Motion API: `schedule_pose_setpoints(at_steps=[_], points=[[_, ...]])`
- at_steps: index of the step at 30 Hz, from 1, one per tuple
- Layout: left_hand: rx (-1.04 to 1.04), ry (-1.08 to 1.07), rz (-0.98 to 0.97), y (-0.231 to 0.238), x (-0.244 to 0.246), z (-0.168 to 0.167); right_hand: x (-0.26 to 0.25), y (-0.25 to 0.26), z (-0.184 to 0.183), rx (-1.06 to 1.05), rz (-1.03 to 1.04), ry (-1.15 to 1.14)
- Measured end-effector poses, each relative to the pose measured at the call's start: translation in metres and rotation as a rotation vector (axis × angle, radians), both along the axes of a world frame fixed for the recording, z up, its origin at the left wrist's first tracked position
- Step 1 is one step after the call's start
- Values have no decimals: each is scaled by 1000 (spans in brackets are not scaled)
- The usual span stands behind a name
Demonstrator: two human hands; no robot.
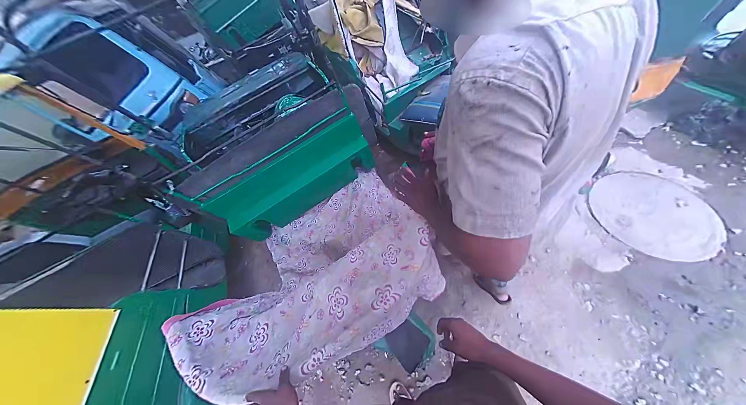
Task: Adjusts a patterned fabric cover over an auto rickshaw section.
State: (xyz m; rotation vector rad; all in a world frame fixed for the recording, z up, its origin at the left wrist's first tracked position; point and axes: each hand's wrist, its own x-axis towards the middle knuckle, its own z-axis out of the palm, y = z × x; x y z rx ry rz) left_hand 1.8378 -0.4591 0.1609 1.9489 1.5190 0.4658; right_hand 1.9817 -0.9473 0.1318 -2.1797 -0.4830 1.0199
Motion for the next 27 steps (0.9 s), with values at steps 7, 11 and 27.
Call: schedule_pose_setpoints(at_steps=[7,11,27], points=[[-150,-104,-15,0,-15,1,35,99,68,188,255,-313],[-239,-43,-32,3,-9,9,-3,203,89,395,308,-634],[-573,-361,-704,139,-154,-12,-70,414,42,-383,352,-831]])
